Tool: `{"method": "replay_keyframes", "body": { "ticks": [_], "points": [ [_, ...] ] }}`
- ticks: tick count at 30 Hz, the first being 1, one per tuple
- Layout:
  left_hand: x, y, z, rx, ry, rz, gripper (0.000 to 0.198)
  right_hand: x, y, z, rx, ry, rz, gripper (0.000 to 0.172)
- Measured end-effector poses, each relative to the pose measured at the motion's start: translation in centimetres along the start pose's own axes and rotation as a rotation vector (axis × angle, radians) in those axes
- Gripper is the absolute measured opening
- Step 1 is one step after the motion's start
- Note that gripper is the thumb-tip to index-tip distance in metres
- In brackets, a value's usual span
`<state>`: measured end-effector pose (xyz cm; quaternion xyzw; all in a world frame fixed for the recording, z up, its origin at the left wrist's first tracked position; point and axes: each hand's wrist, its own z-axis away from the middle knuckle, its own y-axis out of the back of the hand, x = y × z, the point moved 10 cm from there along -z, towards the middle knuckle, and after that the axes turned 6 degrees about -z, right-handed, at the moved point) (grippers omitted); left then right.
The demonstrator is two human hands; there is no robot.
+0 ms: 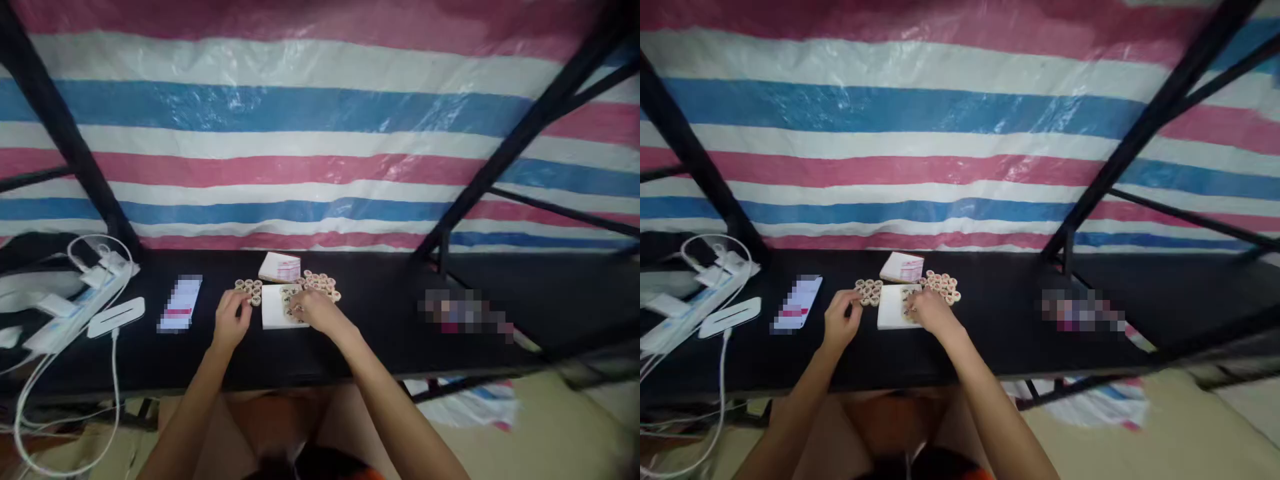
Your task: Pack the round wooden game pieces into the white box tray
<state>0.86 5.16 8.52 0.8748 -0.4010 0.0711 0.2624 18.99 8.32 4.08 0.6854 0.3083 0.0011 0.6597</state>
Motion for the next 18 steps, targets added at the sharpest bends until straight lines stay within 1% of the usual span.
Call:
{"method": "replay_keyframes", "body": {
  "ticks": [2, 4, 7, 9, 11, 13, 15, 16, 18],
  "points": [
    [1.1, -1.4, 0.6, -0.103, -0.061, 0.079, 0.016, -0.4, -0.6, 0.1, -0.015, -0.006, 0.012, 0.008],
    [1.7, -2.5, 1.0, -0.192, -0.078, 0.126, 0.017, -0.7, -1.1, 0.1, -0.017, -0.01, 0.026, 0.006],
    [1.5, -3.6, 1.5, -0.303, -0.015, 0.137, 0.019, -0.8, -1.6, -0.2, -0.002, -0.015, 0.052, 0.006],
    [1.1, -3.9, 1.7, -0.349, 0.048, 0.119, 0.019, -1.3, -1.5, -0.1, 0.027, 0.033, 0.03, 0.009],
    [1.0, -4.2, 2.3, -0.395, 0.096, 0.109, 0.019, -2.0, -0.8, 0.6, 0.11, 0.084, -0.013, 0.011],
    [1.5, -4.5, 3.1, -0.446, 0.129, 0.125, 0.02, -2.6, 0.4, 2.1, 0.259, 0.1, -0.084, 0.015],
    [2.2, -4.8, 4.1, -0.502, 0.163, 0.158, 0.02, -2.9, 1.3, 4.2, 0.418, 0.086, -0.191, 0.021],
    [2.6, -4.9, 4.7, -0.528, 0.179, 0.176, 0.019, -3.2, 1.2, 5.2, 0.466, 0.103, -0.239, 0.022],
    [3.3, -5.1, 5.6, -0.572, 0.209, 0.202, 0.019, -4.1, 0.1, 6.6, 0.462, 0.155, -0.298, 0.022]
  ]
}}
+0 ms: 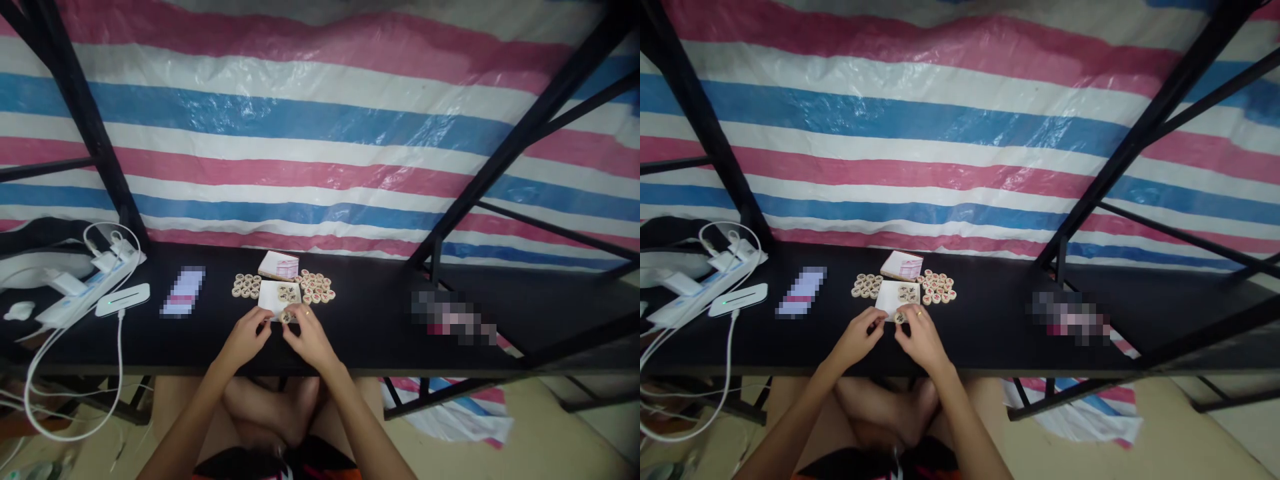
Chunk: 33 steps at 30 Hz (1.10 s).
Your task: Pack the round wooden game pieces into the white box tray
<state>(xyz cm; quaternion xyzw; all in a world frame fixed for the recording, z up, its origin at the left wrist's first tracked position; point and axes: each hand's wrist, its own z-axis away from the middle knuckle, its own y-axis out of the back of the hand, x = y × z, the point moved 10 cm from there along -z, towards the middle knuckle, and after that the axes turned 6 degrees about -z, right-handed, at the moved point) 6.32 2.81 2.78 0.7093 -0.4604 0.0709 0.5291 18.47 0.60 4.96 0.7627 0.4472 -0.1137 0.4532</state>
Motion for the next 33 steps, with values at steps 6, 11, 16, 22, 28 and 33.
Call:
{"method": "replay_keyframes", "body": {
  "ticks": [6, 11, 16, 22, 28, 33],
  "points": [
    [1.0, -1.2, 1.0, -0.112, -0.002, -0.031, 0.021, 1.3, -2.8, 1.9, -0.131, -0.068, -0.132, 0.02],
    [1.9, -1.9, 1.2, -0.169, -0.087, -0.157, 0.024, 2.3, -2.9, 1.8, -0.127, -0.108, -0.224, 0.022],
    [2.3, -2.1, 1.3, -0.157, -0.142, -0.315, 0.013, 3.6, -0.9, 1.9, 0.058, -0.183, -0.229, 0.028],
    [3.6, -2.6, 1.9, -0.173, -0.244, -0.453, 0.014, 3.7, -0.6, 1.8, 0.063, -0.203, -0.137, 0.023],
    [2.0, -1.5, 3.0, -0.202, -0.152, -0.63, 0.015, 4.5, 0.1, 2.0, 0.138, -0.245, -0.112, 0.021],
    [1.0, 0.2, 3.4, -0.125, -0.063, -0.631, 0.018, 5.6, 0.9, 2.2, 0.219, -0.321, -0.084, 0.022]
  ]
}}
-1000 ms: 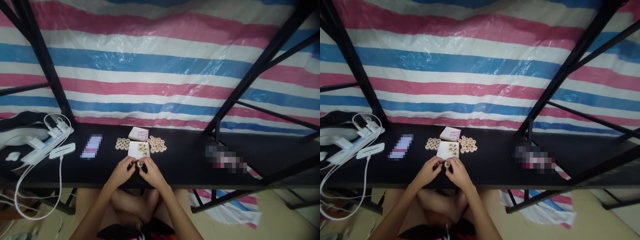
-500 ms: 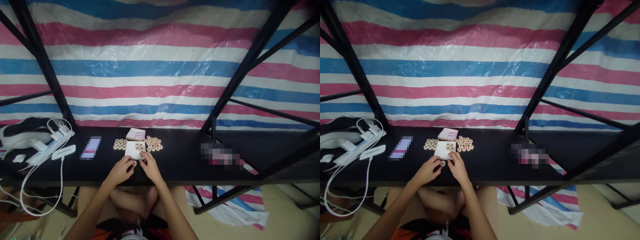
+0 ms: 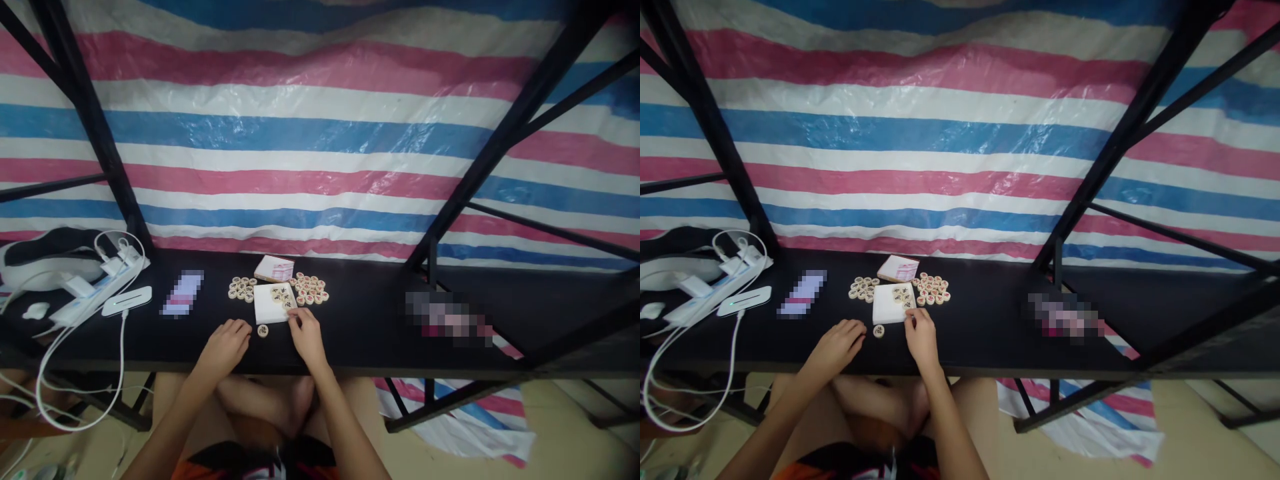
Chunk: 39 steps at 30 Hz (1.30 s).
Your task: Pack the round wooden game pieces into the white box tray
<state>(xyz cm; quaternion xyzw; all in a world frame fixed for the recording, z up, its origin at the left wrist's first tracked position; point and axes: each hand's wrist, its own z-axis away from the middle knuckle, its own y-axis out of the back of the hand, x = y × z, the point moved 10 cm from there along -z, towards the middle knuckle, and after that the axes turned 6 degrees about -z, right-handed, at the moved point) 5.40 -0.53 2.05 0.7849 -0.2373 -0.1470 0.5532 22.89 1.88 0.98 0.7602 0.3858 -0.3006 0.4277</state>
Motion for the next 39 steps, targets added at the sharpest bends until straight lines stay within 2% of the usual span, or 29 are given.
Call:
{"method": "replay_keyframes", "body": {
  "ticks": [4, 6, 8, 11, 15, 21, 24, 27, 30, 34, 36, 39],
  "points": [
    [3.1, -0.2, -0.1, 0.051, -0.117, 0.085, 0.025, 0.0, 0.0, 0.0, -0.002, 0.009, -0.005, 0.021],
    [3.7, -0.7, -0.1, 0.045, -0.123, 0.092, 0.022, 0.1, 0.1, 0.0, 0.001, 0.006, -0.015, 0.021],
    [2.7, -0.9, 0.0, 0.046, -0.078, 0.084, 0.02, 0.3, 0.2, 0.0, 0.013, -0.012, -0.029, 0.021],
    [-0.2, -0.9, 0.1, 0.03, -0.004, 0.046, 0.021, 0.6, 0.5, -0.1, 0.032, -0.035, -0.045, 0.02],
    [-3.4, -1.0, -1.3, -0.01, 0.051, 0.068, 0.022, 0.4, 0.2, -0.2, -0.003, -0.021, -0.049, 0.02],
    [-4.3, -2.0, -3.9, -0.059, 0.055, 0.143, 0.021, 0.0, -0.3, -0.1, -0.02, -0.005, -0.046, 0.019],
    [-4.6, -1.5, -3.7, 0.048, 0.094, 0.169, 0.025, -0.1, 0.4, -0.1, 0.04, -0.003, -0.011, 0.021],
    [-3.9, -1.0, -3.0, 0.151, 0.123, 0.204, 0.026, -0.9, 0.9, -1.1, 0.067, 0.047, 0.07, 0.023],
    [-2.5, -1.3, -2.8, 0.186, 0.141, 0.254, 0.027, -2.0, -0.4, -3.4, -0.051, 0.109, 0.224, 0.022],
    [-1.6, -2.1, -2.9, 0.189, 0.176, 0.27, 0.028, -2.4, -3.7, -6.2, -0.28, 0.154, 0.477, 0.02],
    [-1.6, -2.4, -2.9, 0.171, 0.192, 0.239, 0.027, -2.4, -5.3, -6.6, -0.364, 0.18, 0.59, 0.02],
    [-2.1, -2.4, -2.8, 0.146, 0.232, 0.187, 0.027, -2.4, -6.6, -6.5, -0.415, 0.203, 0.689, 0.021]
  ]
}}
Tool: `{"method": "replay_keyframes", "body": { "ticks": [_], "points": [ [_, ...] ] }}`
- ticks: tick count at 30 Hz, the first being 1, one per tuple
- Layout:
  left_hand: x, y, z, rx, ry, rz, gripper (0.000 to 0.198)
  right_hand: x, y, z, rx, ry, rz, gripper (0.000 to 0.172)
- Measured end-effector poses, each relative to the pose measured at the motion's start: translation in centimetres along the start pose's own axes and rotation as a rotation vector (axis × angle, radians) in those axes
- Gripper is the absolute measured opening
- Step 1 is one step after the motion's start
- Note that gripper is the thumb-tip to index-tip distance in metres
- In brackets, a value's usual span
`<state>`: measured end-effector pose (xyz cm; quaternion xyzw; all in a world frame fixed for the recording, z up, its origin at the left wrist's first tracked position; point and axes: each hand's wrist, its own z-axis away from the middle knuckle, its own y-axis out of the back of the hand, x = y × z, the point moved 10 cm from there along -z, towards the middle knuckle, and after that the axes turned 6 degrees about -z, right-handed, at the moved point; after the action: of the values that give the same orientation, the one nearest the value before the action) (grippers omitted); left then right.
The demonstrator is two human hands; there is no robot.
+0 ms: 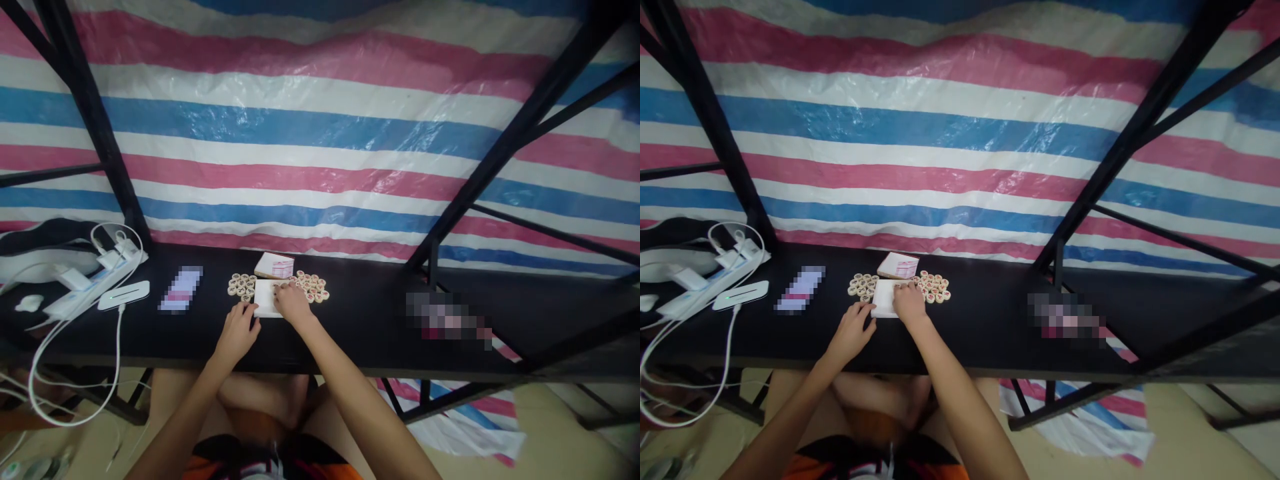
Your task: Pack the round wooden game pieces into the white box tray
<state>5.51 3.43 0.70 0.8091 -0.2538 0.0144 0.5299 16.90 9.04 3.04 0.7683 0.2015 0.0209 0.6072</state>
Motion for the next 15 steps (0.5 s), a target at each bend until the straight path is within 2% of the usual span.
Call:
{"method": "replay_keyframes", "body": {
  "ticks": [5, 8, 12, 15],
  "points": [
    [-0.5, 0.4, -0.2, 0.008, 0.057, 0.015, 0.033, -0.1, -0.2, -0.3, -0.011, 0.013, -0.021, 0.022],
    [-0.8, 0.8, -0.3, 0.05, 0.077, 0.081, 0.028, 0.1, 1.0, 0.1, 0.067, 0.022, -0.151, 0.019],
    [-1.5, 1.2, -0.2, 0.088, 0.114, 0.15, 0.019, -0.1, 3.6, 3.1, 0.273, 0.022, -0.442, 0.018],
    [-1.8, 1.2, -0.2, 0.087, 0.135, 0.166, 0.015, -1.8, 3.6, 6.0, 0.282, 0.081, -0.58, 0.017]
  ]
}}
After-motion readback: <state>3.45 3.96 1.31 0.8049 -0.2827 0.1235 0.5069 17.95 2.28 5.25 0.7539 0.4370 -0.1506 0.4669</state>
